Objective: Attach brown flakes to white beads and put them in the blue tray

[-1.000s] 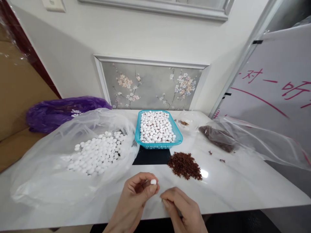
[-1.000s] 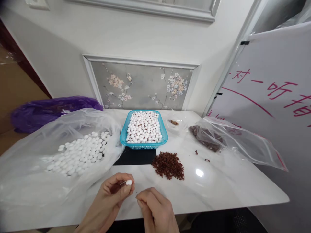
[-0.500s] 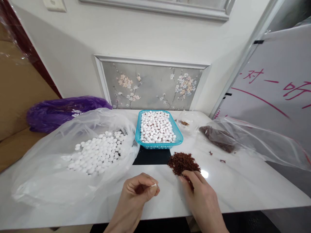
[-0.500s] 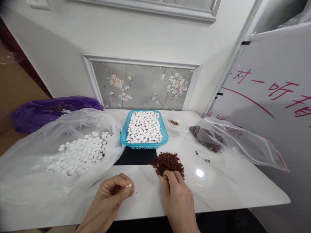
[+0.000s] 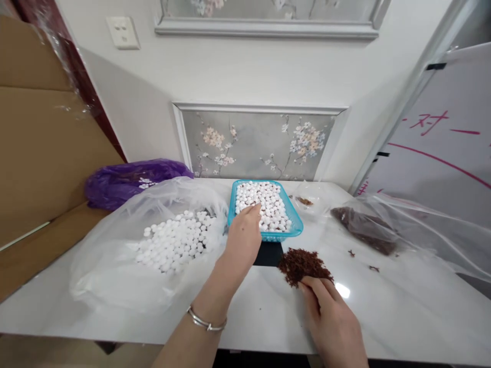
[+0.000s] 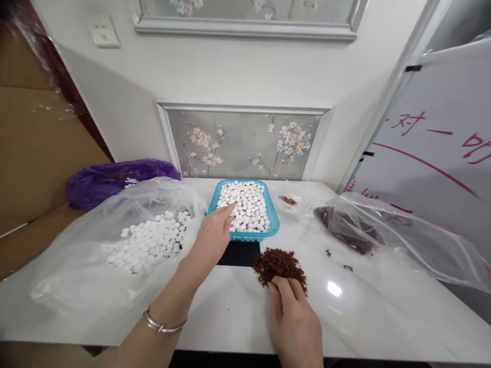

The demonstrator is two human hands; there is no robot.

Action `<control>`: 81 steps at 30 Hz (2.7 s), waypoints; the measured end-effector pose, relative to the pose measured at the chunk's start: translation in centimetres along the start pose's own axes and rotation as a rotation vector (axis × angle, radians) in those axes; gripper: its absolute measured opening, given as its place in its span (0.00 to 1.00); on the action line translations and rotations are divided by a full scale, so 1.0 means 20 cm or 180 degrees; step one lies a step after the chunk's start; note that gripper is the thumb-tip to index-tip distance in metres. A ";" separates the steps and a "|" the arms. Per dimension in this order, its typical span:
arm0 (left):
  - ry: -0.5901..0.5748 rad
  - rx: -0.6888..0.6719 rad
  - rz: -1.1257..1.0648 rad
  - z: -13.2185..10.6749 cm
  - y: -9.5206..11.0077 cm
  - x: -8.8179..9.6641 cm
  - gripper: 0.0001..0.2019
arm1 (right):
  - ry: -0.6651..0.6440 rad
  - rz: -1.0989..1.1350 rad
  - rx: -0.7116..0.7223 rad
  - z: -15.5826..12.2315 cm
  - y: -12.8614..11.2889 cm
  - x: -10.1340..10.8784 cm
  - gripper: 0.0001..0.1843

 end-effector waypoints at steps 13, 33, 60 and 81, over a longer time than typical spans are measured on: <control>-0.0367 0.0519 0.1359 -0.27 -0.64 0.35 0.13 | 0.0313 0.0687 -0.0178 -0.02 0.01 0.03 0.15; -0.1097 0.1850 -0.3981 -0.55 -0.09 0.00 0.07 | -0.0466 0.3710 -0.1182 0.03 -0.25 0.04 0.06; -0.1575 0.2245 -0.5045 -0.69 -0.10 -0.31 0.07 | -0.0317 0.3504 -0.0476 0.04 -0.40 0.01 0.08; -0.1242 0.2064 -0.4389 -0.69 -0.14 -0.26 0.03 | -0.0332 0.3158 -0.0306 0.02 -0.41 0.01 0.07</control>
Point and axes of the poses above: each hand's wrist, its own z-axis towards the middle knuckle, its own x-axis out of the back of the hand, y = z × x, the point moved 8 cm from there along z, towards the middle knuckle, and after that the axes turned 13 degrees about z, right-handed, at the moved point
